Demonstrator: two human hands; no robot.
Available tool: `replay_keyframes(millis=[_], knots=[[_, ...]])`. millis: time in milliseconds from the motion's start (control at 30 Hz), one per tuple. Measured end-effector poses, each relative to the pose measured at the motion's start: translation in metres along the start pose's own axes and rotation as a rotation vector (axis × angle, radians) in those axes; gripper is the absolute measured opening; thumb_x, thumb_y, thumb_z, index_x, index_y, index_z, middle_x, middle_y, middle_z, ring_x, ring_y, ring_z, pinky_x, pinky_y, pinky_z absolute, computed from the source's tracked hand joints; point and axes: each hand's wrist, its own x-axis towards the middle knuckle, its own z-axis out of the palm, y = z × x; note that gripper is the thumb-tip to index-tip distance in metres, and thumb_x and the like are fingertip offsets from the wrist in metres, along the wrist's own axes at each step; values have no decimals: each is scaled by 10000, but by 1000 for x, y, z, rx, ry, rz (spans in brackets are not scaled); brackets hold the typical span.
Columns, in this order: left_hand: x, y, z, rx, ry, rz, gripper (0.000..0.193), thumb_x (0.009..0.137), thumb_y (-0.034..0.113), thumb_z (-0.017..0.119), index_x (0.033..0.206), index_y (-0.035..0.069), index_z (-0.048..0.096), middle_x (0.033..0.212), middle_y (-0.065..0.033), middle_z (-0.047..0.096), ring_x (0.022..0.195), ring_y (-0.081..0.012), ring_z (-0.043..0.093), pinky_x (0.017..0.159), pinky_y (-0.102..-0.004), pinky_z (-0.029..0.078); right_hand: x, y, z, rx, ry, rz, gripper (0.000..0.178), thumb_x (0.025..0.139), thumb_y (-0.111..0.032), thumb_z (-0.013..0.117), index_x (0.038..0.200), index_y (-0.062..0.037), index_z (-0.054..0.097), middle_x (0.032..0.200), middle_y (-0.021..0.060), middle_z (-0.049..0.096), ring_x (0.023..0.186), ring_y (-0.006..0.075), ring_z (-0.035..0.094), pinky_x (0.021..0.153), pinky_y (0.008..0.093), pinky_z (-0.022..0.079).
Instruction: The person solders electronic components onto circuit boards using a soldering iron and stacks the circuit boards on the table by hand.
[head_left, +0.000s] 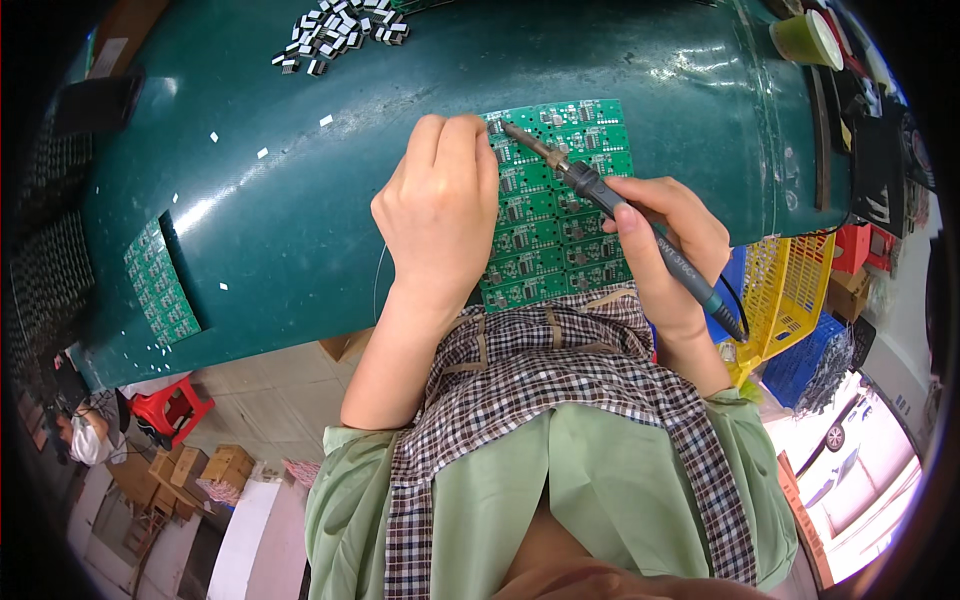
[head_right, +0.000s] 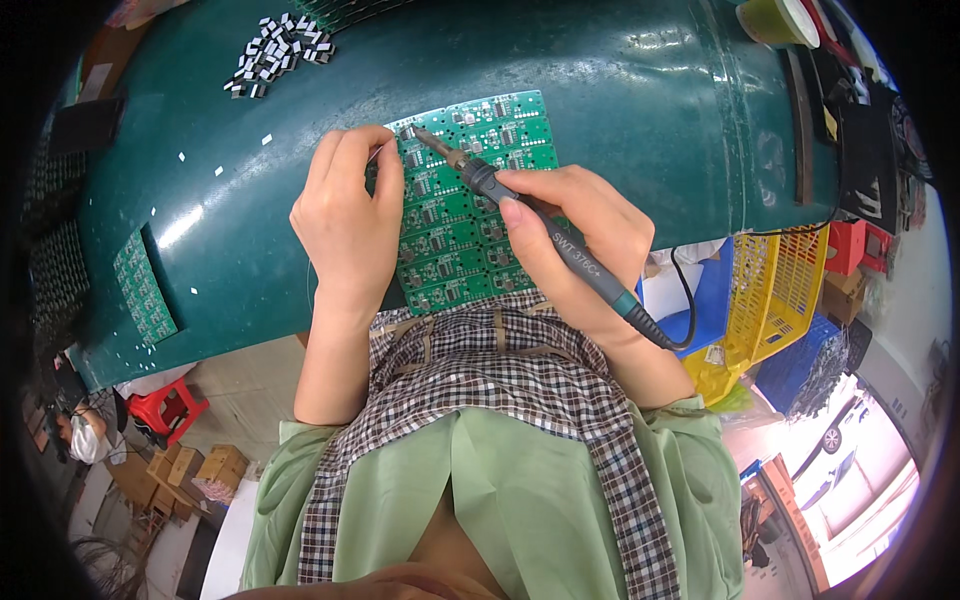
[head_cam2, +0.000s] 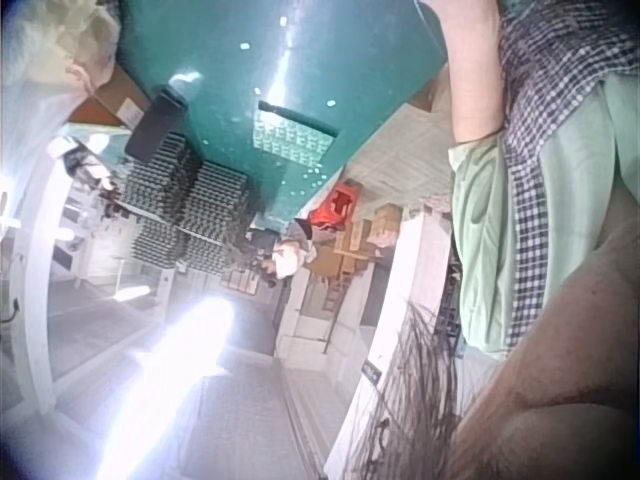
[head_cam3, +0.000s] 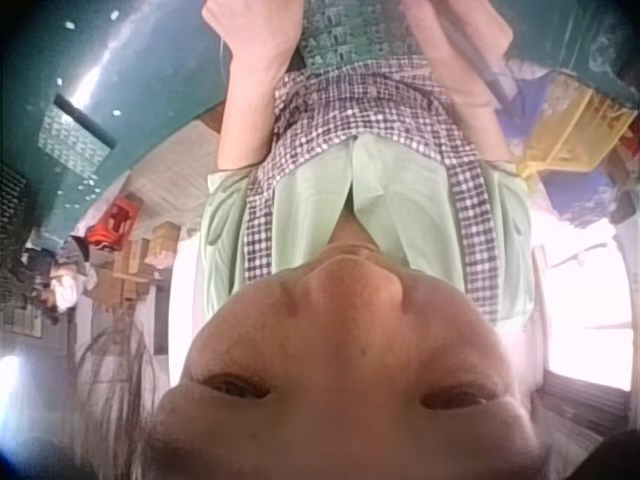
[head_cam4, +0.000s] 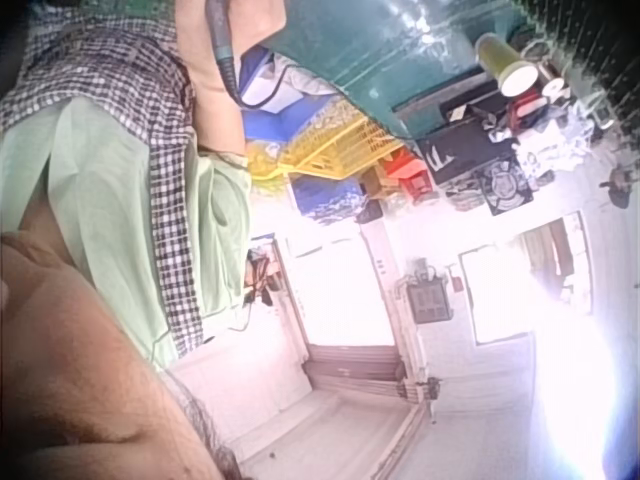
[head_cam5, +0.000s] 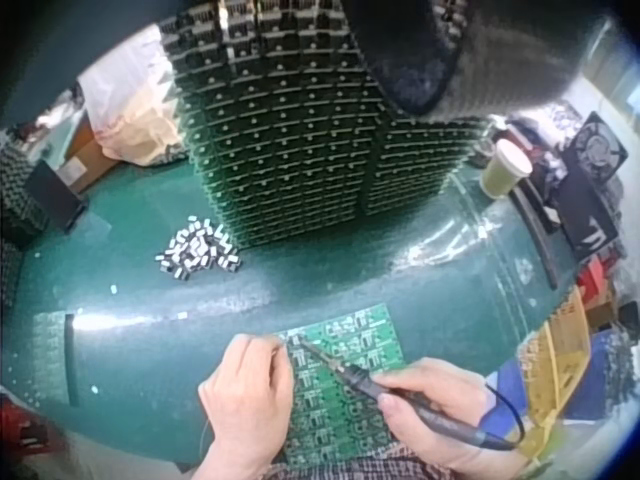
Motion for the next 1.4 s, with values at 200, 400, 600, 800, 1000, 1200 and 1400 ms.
replay_keyframes(millis=[200, 400, 600, 800, 1000, 1200, 1400], knots=[[2, -1, -2, -108, -31, 10, 54, 792, 44, 651, 841, 52, 628, 782, -64, 594, 676, -244, 612, 593, -331, 476, -1, 0, -1, -3, 1, -42, 160, 783, -13, 667, 940, 20, 666, 735, 109, 630, 640, 182, 613, 580, 263, 462], [3, -4, -5, -158, -59, 45, 62, 793, 28, 642, 852, 33, 626, 803, -83, 582, 691, -239, 601, 611, -328, 470, -5, -6, -1, -28, -6, -36, 165, 778, -10, 664, 939, 23, 663, 747, 121, 639, 633, 198, 618, 579, 270, 471], [-3, -1, -15, -199, -120, -63, 74, 784, -11, 616, 857, 5, 615, 809, -92, 582, 672, -225, 587, 595, -308, 455, -10, -5, -11, -49, 5, -65, 155, 775, -5, 654, 926, 29, 660, 731, 121, 637, 613, 199, 610, 554, 273, 461], [-10, -1, -13, -134, -81, 12, 78, 784, -18, 612, 857, 9, 609, 811, -92, 593, 703, -227, 613, 622, -307, 479, -11, -4, -8, -64, -10, -92, 153, 771, -13, 656, 919, 27, 662, 706, 119, 629, 588, 196, 599, 527, 273, 447], [-11, -1, -13, -148, -95, 9, 86, 787, -15, 611, 866, 17, 610, 803, -92, 594, 720, -227, 622, 637, -309, 489, -12, -5, -7, -78, -22, -81, 163, 768, -16, 659, 925, 25, 660, 705, 117, 631, 586, 198, 602, 524, 275, 449], [-12, 2, -12, -142, -123, 8, 95, 791, -9, 610, 878, 28, 611, 801, -91, 591, 704, -223, 619, 613, -309, 482, -15, -10, -7, -79, -56, -85, 160, 778, -14, 654, 933, 24, 657, 734, 124, 638, 603, 203, 611, 546, 275, 462], [-10, 2, -16, -145, -66, -32, 90, 794, -6, 612, 876, 30, 613, 784, -88, 575, 688, -215, 602, 599, -315, 468, -16, -8, -10, -70, -52, -69, 175, 792, -12, 650, 963, 21, 652, 752, 128, 642, 635, 206, 620, 570, 277, 471]])
